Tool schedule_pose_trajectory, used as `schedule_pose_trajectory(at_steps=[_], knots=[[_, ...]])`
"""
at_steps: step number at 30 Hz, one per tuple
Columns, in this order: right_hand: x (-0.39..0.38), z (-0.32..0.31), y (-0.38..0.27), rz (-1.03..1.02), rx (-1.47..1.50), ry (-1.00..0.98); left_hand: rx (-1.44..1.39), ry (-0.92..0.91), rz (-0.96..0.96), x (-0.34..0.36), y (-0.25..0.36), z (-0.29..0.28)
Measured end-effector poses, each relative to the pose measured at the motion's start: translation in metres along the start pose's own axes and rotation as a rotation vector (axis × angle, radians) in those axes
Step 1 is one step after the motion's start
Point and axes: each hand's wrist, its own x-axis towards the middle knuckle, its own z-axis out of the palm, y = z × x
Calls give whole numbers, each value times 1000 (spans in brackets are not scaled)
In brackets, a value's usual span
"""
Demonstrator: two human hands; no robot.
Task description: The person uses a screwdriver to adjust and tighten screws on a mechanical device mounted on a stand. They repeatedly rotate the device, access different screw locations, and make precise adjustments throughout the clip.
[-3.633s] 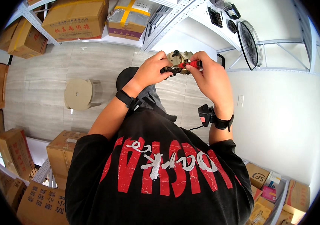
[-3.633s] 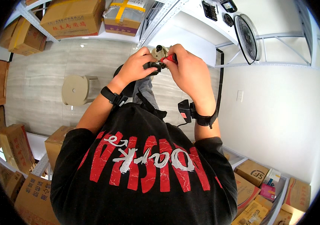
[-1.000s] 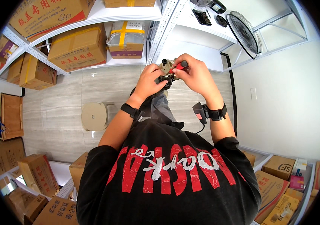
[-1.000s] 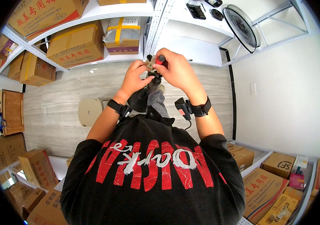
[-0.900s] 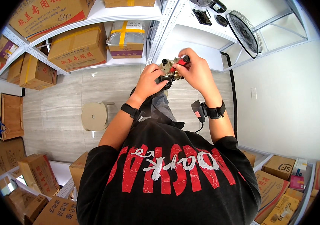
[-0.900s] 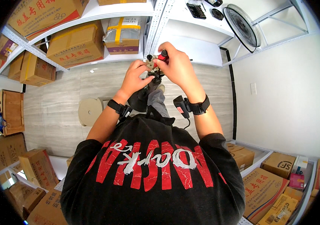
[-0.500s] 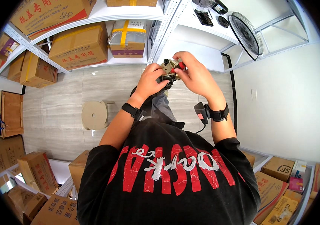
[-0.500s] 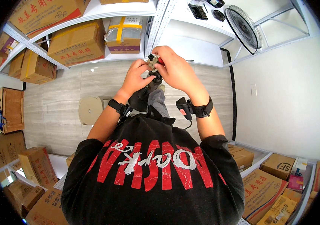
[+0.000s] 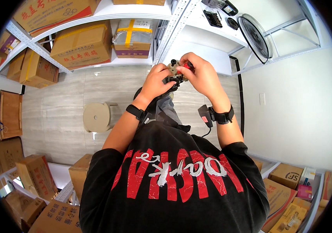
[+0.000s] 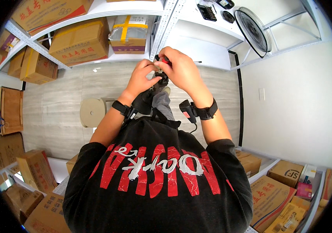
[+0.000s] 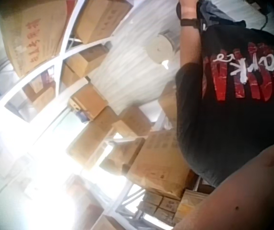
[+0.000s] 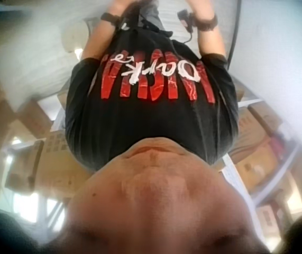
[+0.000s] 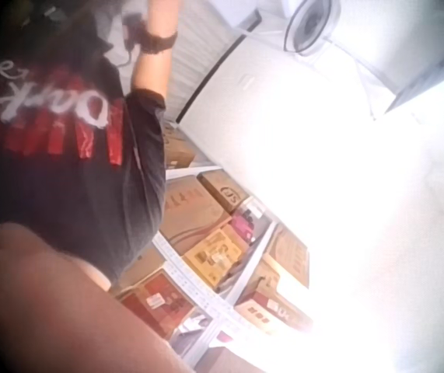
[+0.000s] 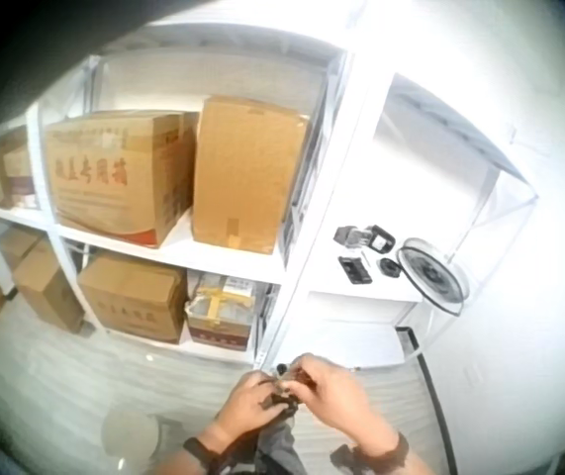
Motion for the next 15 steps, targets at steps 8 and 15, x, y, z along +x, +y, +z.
schedule_pose_trajectory(at_steps=[8,15], knots=[[-3,-9,3,-111,202,-84,-16,12,-9,-2,-1,2],[0,-1,8,60,17,44,-14,-16,-2,1,-1,2]])
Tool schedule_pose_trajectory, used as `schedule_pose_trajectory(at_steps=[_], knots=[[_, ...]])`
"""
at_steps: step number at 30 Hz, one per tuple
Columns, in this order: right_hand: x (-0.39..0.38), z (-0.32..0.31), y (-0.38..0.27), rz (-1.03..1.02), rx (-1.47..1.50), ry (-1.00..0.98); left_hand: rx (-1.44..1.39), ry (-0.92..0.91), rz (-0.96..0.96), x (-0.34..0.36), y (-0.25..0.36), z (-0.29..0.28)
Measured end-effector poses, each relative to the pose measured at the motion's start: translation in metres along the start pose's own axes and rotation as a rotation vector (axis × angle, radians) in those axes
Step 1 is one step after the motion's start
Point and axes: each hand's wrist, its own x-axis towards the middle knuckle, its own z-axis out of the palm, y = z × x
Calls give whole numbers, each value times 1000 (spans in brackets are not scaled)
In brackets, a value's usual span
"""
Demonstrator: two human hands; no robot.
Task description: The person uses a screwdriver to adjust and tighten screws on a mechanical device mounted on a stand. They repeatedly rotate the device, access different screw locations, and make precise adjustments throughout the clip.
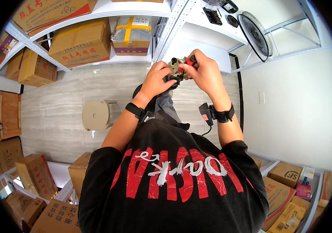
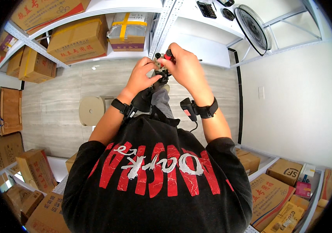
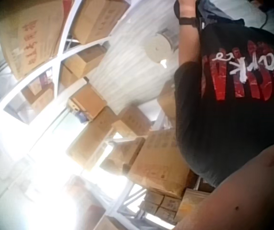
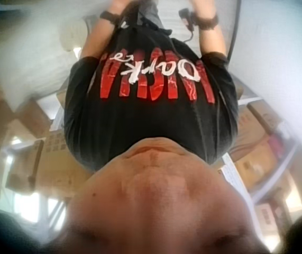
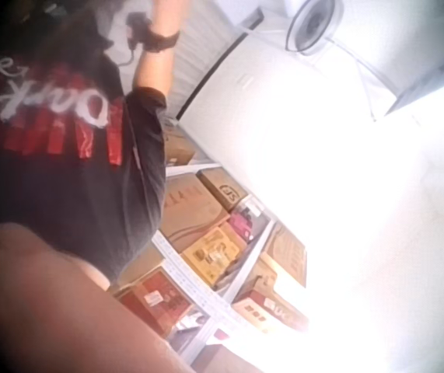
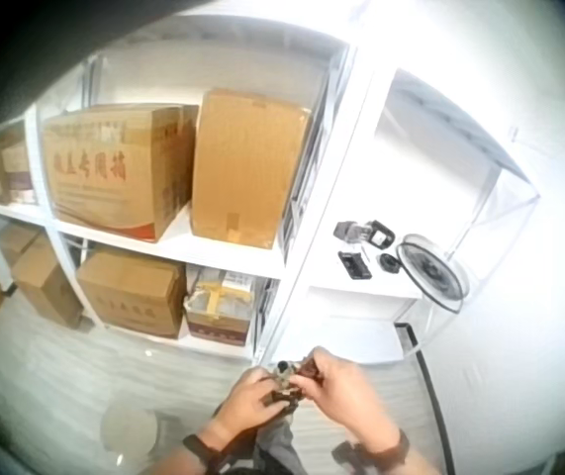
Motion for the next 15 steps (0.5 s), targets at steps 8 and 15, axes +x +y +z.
schedule_pose_trajectory(at_steps=[8,15], knots=[[2,7,-1,-35,-53,109,-5,4,-11,0,1,-2],[-2,1,14,65,597,-243,-9,9,-9,0,-1,-2]])
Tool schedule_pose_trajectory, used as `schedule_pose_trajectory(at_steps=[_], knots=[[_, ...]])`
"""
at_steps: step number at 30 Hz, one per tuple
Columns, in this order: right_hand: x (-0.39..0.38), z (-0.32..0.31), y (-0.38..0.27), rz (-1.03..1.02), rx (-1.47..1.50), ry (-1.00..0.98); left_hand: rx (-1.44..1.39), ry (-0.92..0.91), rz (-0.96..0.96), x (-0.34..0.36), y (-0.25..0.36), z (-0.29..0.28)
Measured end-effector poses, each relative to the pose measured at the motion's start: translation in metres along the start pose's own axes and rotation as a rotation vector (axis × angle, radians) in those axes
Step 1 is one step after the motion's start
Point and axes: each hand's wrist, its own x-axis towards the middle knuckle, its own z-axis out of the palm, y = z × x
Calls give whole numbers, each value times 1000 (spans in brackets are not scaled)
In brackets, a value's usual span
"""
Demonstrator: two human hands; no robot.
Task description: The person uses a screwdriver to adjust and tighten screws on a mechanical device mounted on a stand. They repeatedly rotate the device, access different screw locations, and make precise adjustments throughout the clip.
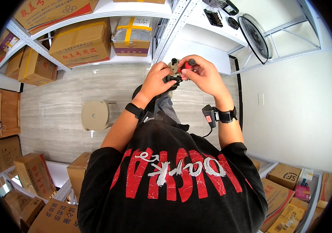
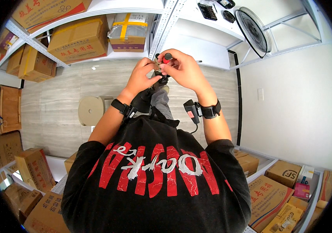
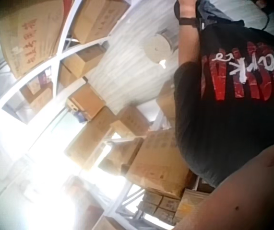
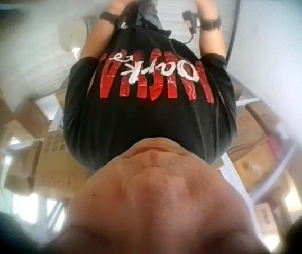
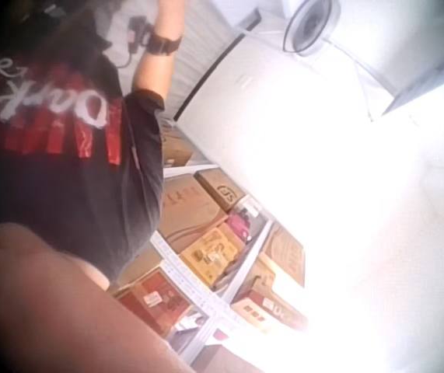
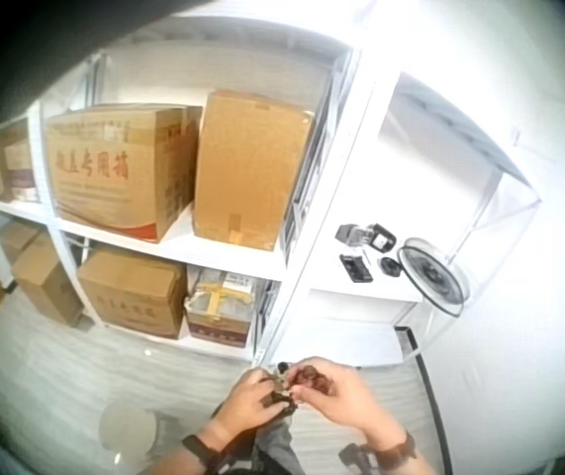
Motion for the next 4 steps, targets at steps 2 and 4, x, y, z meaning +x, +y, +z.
schedule_pose_trajectory(at_steps=[2,4], knots=[[-1,-2,0,-4,-32,-24,0,-5,-7,0,-2,0],[-2,-5,-4,32,-166,-20,-4,-16,-11,-1,-2,0]])
